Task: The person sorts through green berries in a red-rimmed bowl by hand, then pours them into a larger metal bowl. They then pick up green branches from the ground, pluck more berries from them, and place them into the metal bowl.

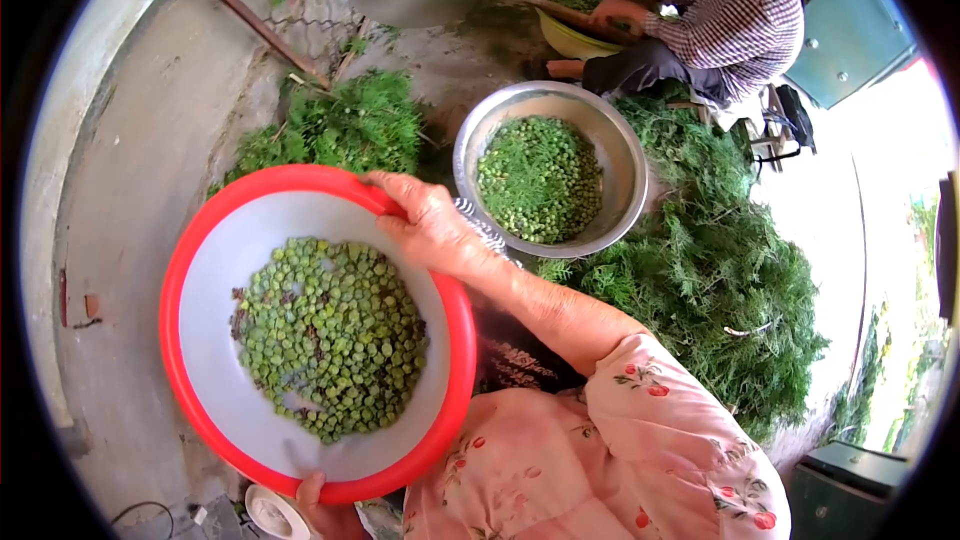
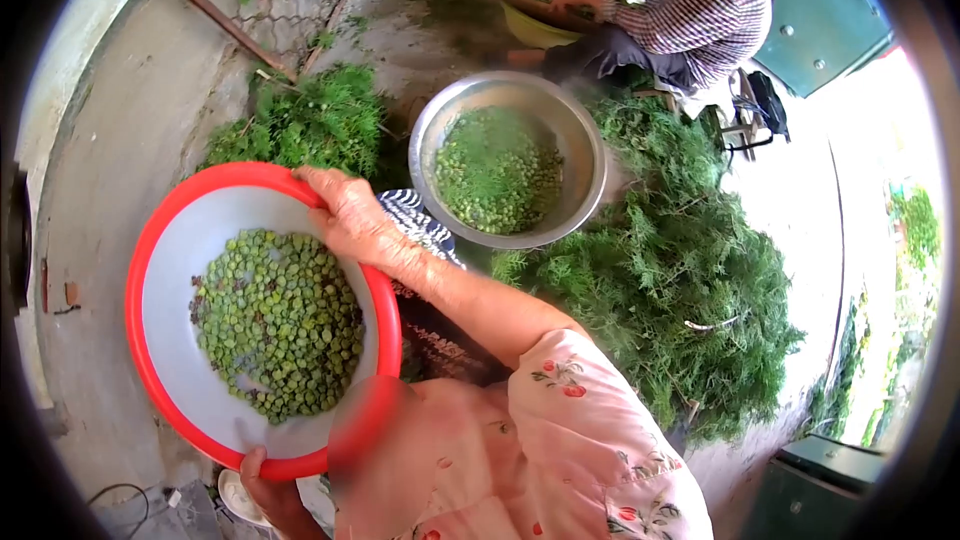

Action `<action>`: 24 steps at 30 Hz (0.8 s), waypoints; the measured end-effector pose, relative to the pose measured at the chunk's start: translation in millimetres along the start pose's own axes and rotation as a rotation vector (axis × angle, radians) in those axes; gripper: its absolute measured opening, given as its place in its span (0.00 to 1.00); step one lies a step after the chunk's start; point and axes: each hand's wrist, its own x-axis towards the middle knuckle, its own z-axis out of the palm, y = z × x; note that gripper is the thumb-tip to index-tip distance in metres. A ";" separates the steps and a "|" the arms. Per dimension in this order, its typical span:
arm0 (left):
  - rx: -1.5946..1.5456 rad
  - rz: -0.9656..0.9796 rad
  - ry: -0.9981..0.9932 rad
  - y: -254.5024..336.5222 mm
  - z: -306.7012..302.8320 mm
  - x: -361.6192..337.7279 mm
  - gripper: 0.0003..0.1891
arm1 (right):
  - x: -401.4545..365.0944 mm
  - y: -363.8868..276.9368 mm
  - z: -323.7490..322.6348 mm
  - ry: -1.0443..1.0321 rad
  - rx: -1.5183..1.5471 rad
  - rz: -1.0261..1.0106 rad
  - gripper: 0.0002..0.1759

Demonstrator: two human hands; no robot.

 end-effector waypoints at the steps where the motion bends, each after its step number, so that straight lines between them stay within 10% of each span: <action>1: -0.018 0.016 -0.006 -1.8 -2.6 -5.0 0.23 | -0.3 -7.2 -2.2 -0.020 0.085 0.069 0.26; 11: 0.388 0.656 -0.141 -40.2 -33.8 -6.6 0.17 | -7.6 8.1 -1.6 -0.078 0.758 0.435 0.29; 13: 0.419 0.631 -0.060 -30.1 -21.1 -3.2 0.24 | -9.9 3.5 -2.1 -0.120 0.714 0.437 0.25; 16: -0.189 0.106 0.127 -10.2 13.4 -7.1 0.32 | -11.5 -5.5 -2.3 -0.129 0.729 0.426 0.24; 24: -0.415 0.005 0.135 -26.6 10.6 -11.7 0.34 | -5.6 -31.8 -4.9 -0.150 0.772 0.336 0.28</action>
